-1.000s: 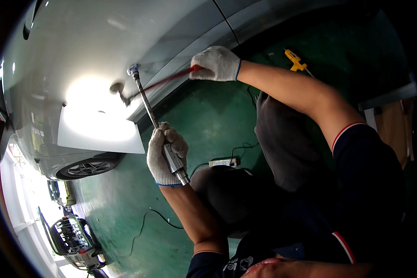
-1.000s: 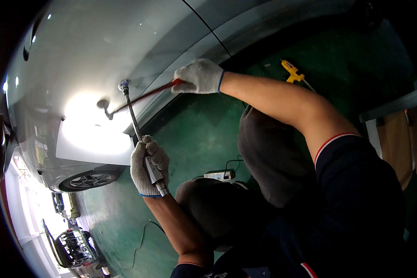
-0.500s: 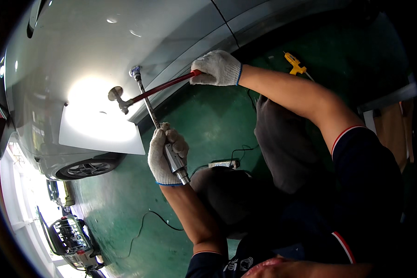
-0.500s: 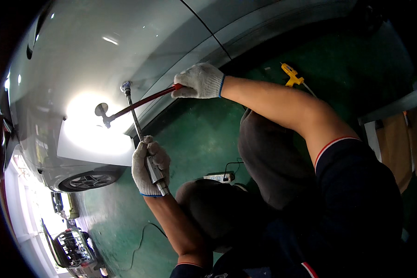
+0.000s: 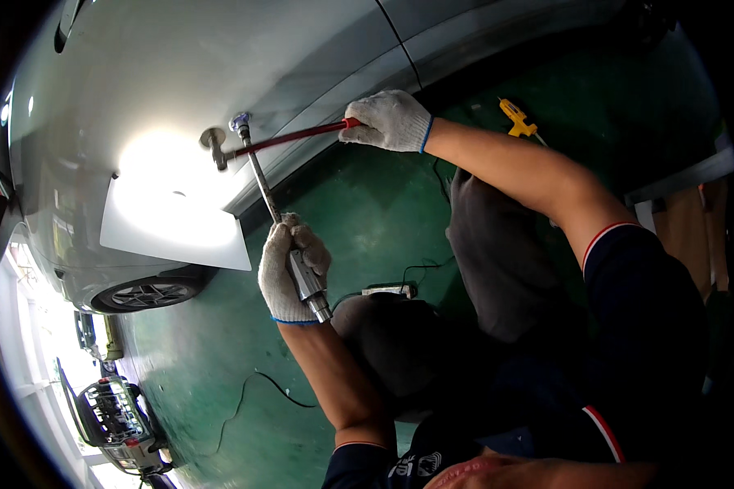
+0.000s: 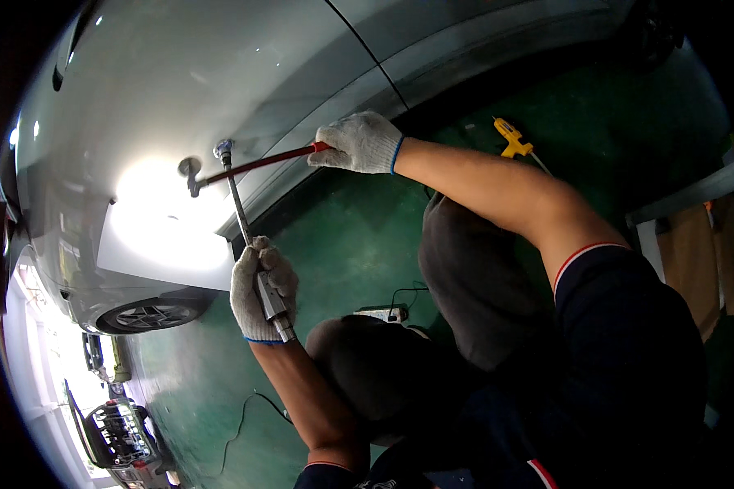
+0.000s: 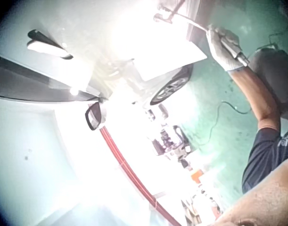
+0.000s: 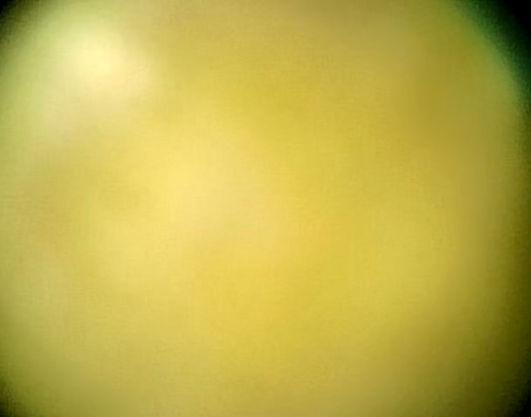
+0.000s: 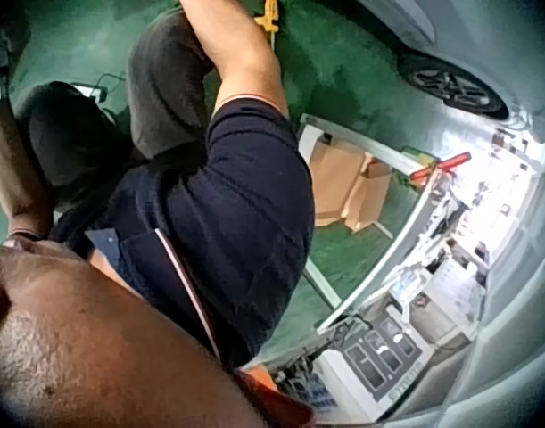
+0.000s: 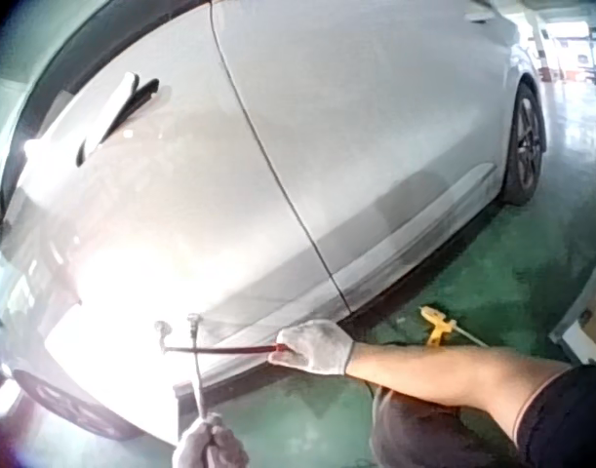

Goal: The person sits on the floor next to a silver car and uses a dent puller tool attached to a suction cup on the car's side panel. They repeatedly tap the puller with a hammer to attempt to remove a dent from the vehicle's body.

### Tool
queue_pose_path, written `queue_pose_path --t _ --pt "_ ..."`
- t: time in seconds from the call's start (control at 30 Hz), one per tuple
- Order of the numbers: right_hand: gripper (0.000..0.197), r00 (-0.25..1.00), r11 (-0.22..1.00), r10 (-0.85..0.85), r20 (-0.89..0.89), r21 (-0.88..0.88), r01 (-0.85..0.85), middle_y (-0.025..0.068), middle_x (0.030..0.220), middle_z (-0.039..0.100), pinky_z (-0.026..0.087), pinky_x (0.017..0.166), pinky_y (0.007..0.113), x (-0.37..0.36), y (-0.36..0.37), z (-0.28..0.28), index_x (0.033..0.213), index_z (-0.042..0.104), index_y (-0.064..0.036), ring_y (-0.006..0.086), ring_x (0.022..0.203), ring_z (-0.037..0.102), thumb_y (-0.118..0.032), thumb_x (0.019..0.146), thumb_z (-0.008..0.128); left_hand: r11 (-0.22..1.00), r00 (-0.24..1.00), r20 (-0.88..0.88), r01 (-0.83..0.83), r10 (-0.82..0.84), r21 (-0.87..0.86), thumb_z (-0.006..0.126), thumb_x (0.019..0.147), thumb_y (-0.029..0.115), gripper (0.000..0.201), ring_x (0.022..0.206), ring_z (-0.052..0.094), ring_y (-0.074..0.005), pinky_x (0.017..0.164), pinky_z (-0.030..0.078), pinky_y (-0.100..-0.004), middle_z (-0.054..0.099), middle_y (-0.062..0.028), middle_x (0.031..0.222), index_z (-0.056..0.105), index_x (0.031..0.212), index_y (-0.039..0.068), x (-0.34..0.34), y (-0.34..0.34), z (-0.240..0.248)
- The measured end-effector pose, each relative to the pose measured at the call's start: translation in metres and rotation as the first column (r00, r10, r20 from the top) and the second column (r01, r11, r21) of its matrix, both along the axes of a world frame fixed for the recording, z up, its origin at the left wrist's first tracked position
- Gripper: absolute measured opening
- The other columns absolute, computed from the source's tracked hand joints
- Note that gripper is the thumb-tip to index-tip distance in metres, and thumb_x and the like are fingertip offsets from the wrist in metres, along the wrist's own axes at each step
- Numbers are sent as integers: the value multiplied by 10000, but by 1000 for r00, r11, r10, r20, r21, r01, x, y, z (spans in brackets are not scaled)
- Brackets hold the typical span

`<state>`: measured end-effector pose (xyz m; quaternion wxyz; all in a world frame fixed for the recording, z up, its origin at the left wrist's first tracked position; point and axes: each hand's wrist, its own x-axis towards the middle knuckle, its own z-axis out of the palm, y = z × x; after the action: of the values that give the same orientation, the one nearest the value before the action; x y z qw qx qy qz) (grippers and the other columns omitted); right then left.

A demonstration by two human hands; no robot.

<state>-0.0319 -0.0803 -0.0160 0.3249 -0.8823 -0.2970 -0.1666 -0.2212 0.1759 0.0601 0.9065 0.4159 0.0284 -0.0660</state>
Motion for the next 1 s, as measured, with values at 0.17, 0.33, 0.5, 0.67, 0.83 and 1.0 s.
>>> queue_pose_path --t 0.17,0.33,0.5,0.67,0.83,1.0 --pt "599 986 994 -109 -128 -3 109 158 895 741 558 838 506 9 -4 -9 1085 686 -116 374 912 734 -683 1021 504 1000 1000 -22 -9 8 -3 571 1076 214 239 628 582 -178 497 470 -311 631 -79 879 586 1195 8 2 -2 1" --pt "517 970 984 102 220 121 -131 151 807 694 559 750 483 14 2 0 973 665 -100 375 817 716 -609 1019 584 1000 1000 -14 -3 3 24 584 1070 208 238 633 595 -177 501 479 -309 636 -77 880 589 1209 14 4 0 0" --pt "587 999 999 12 33 38 -14 151 830 707 563 801 477 -2 22 11 1003 670 -102 362 854 726 -663 1041 498 999 1000 -10 -18 19 31 584 1068 209 241 635 599 -176 502 479 -308 633 -75 879 586 1210 13 2 2 -3" --pt "579 968 993 -120 -220 -30 116 158 832 711 566 797 482 24 16 6 1029 677 -106 358 856 728 -663 1028 518 1000 1000 -10 -11 12 25 511 1106 211 231 640 556 -154 478 462 -294 605 -57 874 579 1194 9 1 -5 1" --pt "667 991 993 107 78 -48 -104 135 1020 754 557 908 485 7 22 23 1125 698 -131 359 1005 727 -741 1004 458 999 1000 20 10 -11 39 511 1107 221 230 652 548 -156 486 454 -295 603 -63 895 578 1190 17 2 1 -1" --pt "580 990 988 -131 -59 77 135 149 891 732 561 839 498 13 27 15 1047 672 -103 373 902 729 -656 1039 498 1000 1000 5 13 -13 18 575 1070 215 222 633 572 -163 496 468 -303 615 -65 875 567 1184 24 1 -1 0"
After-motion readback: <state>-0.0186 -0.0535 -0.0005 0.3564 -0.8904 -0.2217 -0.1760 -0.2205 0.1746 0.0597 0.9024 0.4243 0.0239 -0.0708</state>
